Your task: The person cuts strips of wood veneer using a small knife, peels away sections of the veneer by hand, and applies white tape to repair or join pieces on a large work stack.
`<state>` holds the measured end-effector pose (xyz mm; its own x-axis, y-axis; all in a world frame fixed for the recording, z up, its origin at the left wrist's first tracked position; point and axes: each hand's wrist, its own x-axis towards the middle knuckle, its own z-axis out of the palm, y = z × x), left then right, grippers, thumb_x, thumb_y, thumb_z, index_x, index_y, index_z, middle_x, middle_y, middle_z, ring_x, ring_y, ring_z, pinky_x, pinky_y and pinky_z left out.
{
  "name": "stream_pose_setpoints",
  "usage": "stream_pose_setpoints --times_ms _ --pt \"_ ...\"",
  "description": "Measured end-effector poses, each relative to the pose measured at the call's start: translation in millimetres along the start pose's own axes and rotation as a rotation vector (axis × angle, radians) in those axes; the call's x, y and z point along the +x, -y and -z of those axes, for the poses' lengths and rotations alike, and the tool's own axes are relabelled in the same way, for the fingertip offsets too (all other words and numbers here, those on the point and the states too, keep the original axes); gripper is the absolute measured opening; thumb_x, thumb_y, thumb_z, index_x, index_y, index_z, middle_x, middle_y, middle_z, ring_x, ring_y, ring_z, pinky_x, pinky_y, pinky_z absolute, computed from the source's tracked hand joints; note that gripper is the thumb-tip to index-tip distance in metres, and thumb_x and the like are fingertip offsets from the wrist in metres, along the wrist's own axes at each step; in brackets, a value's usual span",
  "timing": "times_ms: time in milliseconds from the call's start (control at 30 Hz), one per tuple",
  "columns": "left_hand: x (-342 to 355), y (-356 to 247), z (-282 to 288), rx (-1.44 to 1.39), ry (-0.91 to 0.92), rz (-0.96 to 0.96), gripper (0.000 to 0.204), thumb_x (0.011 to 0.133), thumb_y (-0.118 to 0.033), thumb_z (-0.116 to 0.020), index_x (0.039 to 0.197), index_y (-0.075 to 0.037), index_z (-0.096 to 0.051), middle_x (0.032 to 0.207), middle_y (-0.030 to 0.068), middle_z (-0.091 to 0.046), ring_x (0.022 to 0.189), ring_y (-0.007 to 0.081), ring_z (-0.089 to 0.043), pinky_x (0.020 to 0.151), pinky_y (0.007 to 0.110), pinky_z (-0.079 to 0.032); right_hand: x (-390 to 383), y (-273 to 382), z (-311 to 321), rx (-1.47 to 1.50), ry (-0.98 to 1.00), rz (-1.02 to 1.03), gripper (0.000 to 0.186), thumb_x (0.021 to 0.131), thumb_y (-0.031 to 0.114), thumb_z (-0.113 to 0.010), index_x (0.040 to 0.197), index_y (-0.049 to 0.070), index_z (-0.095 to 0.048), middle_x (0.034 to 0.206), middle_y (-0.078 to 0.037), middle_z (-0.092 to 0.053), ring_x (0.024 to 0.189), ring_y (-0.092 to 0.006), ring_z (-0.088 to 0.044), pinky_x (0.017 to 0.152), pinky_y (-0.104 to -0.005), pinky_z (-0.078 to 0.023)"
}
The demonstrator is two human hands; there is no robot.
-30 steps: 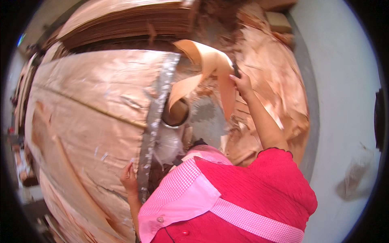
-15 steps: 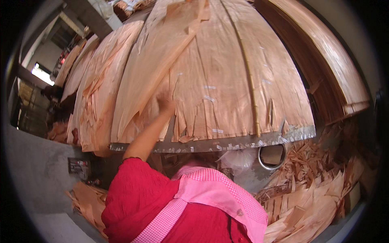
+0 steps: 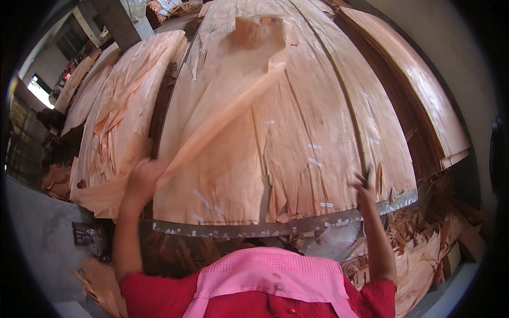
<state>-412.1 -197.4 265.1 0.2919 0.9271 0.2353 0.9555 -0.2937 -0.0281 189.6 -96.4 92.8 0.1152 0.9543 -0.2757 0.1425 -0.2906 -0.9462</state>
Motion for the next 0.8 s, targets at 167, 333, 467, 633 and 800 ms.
stream_pose_setpoints --times_ms 167,333,467,633,800 --pt "-224.5 46.4 41.6 0.309 0.124 0.173 0.016 0.068 -0.009 -0.055 0.082 -0.009 -0.063 0.099 0.0086 -0.059 0.105 0.03 -0.051 0.095 0.054 -0.031 102.7 92.1 -195.2 0.493 0.38 0.012 0.055 0.079 0.026 -0.058 0.13 0.013 -0.039 0.131 -0.003 -0.039 0.115 -0.0235 -0.04 0.083 -0.0421 -0.043" --pt "-375.7 73.4 30.8 0.22 0.043 0.585 0.013 0.071 -0.003 -0.053 0.079 -0.006 -0.063 0.105 0.0099 -0.059 0.114 0.0283 -0.045 0.1 0.046 -0.027 178.9 154.8 -316.3 0.405 0.364 0.022 0.045 0.078 0.027 -0.059 0.122 0.024 -0.051 0.117 -0.005 -0.042 0.117 -0.0253 -0.029 0.084 -0.0445 -0.035" --pt "-425.2 70.4 42.1 0.163 -0.289 1.008 0.02 0.07 0.002 -0.049 0.083 -0.002 -0.064 0.111 0.0117 -0.057 0.117 0.0276 -0.042 0.099 0.041 -0.03 202.1 155.6 -385.9 0.248 0.369 -0.04 0.043 0.078 0.021 -0.058 0.12 0.02 -0.053 0.134 -0.012 -0.032 0.114 -0.0268 -0.032 0.081 -0.0509 -0.032" --pt "-510.1 96.9 44.9 -0.087 -0.666 1.404 0.024 0.07 0.004 -0.046 0.087 0.002 -0.063 0.115 0.0127 -0.055 0.117 0.0264 -0.041 0.097 0.037 -0.033 246.5 96.0 -451.4 0.395 0.258 -0.016 0.037 0.078 0.011 -0.055 0.115 0.012 -0.055 0.079 0.0 -0.049 0.054 -0.0104 -0.042 0.047 -0.0242 -0.037" --pt "-588.0 147.5 25.1 -0.298 -0.818 1.518 0.029 0.073 0.003 -0.043 0.096 0.004 -0.061 0.117 0.013 -0.053 0.114 0.0255 -0.044 0.092 0.032 -0.037 284.9 84.5 -445.2 0.688 0.407 0.063 0.045 0.077 0.004 -0.053 0.121 0.005 -0.047 0.069 0.002 -0.051 0.054 -0.0089 -0.046 0.047 -0.0212 -0.036"
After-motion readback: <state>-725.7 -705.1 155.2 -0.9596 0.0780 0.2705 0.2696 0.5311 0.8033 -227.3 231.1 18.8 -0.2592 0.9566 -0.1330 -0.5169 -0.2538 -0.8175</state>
